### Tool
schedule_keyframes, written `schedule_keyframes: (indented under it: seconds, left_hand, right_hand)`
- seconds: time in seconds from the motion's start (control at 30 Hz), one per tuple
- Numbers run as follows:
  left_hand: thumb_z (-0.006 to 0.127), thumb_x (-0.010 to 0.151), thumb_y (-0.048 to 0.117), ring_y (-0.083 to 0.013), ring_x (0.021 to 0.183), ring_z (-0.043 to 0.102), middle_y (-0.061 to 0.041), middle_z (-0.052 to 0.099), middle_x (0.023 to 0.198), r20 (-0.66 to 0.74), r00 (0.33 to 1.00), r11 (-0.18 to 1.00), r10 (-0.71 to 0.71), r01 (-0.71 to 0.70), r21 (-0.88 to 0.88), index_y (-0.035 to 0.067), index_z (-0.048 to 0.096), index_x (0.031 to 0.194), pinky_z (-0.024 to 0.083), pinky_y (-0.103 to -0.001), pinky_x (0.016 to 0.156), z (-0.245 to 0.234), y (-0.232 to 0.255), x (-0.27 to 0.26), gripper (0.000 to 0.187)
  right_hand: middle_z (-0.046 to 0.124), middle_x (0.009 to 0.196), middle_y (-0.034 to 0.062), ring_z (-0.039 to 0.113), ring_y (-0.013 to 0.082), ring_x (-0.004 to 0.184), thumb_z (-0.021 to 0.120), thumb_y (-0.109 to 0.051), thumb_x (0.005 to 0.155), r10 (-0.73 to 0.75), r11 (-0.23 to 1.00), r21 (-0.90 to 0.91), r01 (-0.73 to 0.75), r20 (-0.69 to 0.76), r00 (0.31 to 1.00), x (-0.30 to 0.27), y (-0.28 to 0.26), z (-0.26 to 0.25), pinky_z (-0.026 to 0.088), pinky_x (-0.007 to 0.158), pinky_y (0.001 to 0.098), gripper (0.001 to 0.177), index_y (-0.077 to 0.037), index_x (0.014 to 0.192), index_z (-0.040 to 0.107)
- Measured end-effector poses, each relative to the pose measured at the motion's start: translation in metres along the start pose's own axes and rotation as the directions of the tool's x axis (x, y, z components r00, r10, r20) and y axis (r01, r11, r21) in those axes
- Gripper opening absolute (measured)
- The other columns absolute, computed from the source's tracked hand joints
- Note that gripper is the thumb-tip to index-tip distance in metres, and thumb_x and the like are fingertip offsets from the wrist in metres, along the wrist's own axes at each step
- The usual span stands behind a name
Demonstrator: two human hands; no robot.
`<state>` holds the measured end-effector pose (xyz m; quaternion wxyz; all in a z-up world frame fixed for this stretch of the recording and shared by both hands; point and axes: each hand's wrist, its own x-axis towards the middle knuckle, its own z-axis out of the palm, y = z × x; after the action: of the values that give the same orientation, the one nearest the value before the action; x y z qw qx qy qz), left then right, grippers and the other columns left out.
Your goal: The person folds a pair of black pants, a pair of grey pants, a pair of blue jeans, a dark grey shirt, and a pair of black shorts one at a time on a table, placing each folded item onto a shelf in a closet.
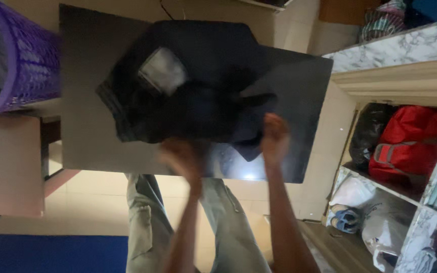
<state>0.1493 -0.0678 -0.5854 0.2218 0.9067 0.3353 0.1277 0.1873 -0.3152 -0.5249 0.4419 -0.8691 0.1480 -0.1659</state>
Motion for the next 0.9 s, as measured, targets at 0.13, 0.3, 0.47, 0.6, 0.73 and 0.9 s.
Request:
schedule_keyframes:
  seconds: [0.13, 0.3, 0.47, 0.6, 0.73, 0.9]
  left_hand:
    - [0.061, 0.093, 0.053, -0.0298, 0.108, 0.053, -0.02, 0.051, 0.117, -0.034, 0.992, 0.991, -0.124, 0.122, -0.056, 0.004, 0.052, 0.123, 0.051, -0.043, 0.085, 0.005, -0.081, 0.071, 0.058]
    - [0.057, 0.1, 0.061, -0.0286, 0.097, 0.053, -0.015, 0.058, 0.105, 0.242, 0.807, 0.548, -0.538, 0.554, -0.627, -0.007, 0.058, 0.122, 0.048, -0.042, 0.081, -0.01, -0.043, 0.155, 0.071]
    - [0.079, 0.095, 0.049, -0.0285, 0.1, 0.06, -0.015, 0.058, 0.108, 0.066, 0.959, 0.821, -0.277, 0.272, -0.503, -0.005, 0.048, 0.122, 0.05, -0.041, 0.086, -0.009, -0.012, 0.22, 0.068]
    - [0.083, 0.088, 0.027, -0.0272, 0.102, 0.067, -0.02, 0.069, 0.115, 0.219, 0.972, 0.902, -0.081, 0.165, -0.399, -0.005, 0.05, 0.123, 0.056, -0.037, 0.091, 0.0, -0.022, 0.247, 0.058]
    - [0.079, 0.087, 0.016, -0.0273, 0.103, 0.074, -0.017, 0.077, 0.121, 0.667, 0.715, 0.435, -0.211, 0.679, -0.591, -0.001, 0.069, 0.129, 0.059, -0.033, 0.079, 0.001, 0.005, 0.259, 0.046]
    - [0.077, 0.087, -0.007, -0.0301, 0.098, 0.073, -0.017, 0.075, 0.111, 0.59, 0.796, -0.001, 0.135, 0.596, -0.803, -0.005, 0.07, 0.12, 0.064, -0.039, 0.086, -0.069, 0.097, 0.234, 0.033]
  right_hand:
    - [0.069, 0.124, 0.009, 0.068, 0.0219, 0.111, 0.067, -0.007, 0.101, 0.156, 0.928, 0.304, -0.215, 0.208, 0.966, 0.023, -0.042, 0.05, 0.058, 0.096, 0.032, 0.024, -0.005, 0.124, 0.064]
    - [0.065, 0.123, 0.0158, 0.059, 0.0333, 0.118, 0.075, -0.014, 0.096, -0.132, 0.972, -0.178, 0.151, 0.115, 0.984, 0.079, -0.055, 0.098, 0.05, 0.102, 0.0485, 0.031, -0.002, 0.123, 0.064]
    - [0.04, 0.14, 0.0366, 0.037, 0.054, 0.133, 0.095, -0.046, 0.076, 0.262, 0.911, -0.32, -0.261, -0.039, 0.964, 0.17, -0.016, 0.135, 0.042, 0.1, 0.0601, 0.106, 0.014, 0.14, 0.035]
    - [0.053, 0.149, 0.0227, 0.05, 0.0383, 0.141, 0.082, -0.044, 0.084, 0.45, 0.846, -0.476, -0.241, 0.394, 0.802, 0.203, -0.004, 0.155, 0.044, 0.118, 0.0471, 0.085, 0.0, 0.147, 0.046]
    - [0.059, 0.141, 0.017, 0.056, 0.032, 0.131, 0.074, -0.035, 0.087, 0.486, 0.826, 0.076, -0.558, 0.405, 0.775, 0.226, -0.03, 0.121, 0.048, 0.108, 0.0483, 0.068, -0.005, 0.144, 0.051]
    - [0.06, 0.15, 0.0077, 0.052, 0.0219, 0.144, 0.05, -0.035, 0.109, -0.24, 0.704, 0.708, -0.054, 0.309, 0.92, 0.244, -0.087, -0.013, 0.041, 0.128, 0.0358, 0.044, -0.009, 0.143, 0.064]
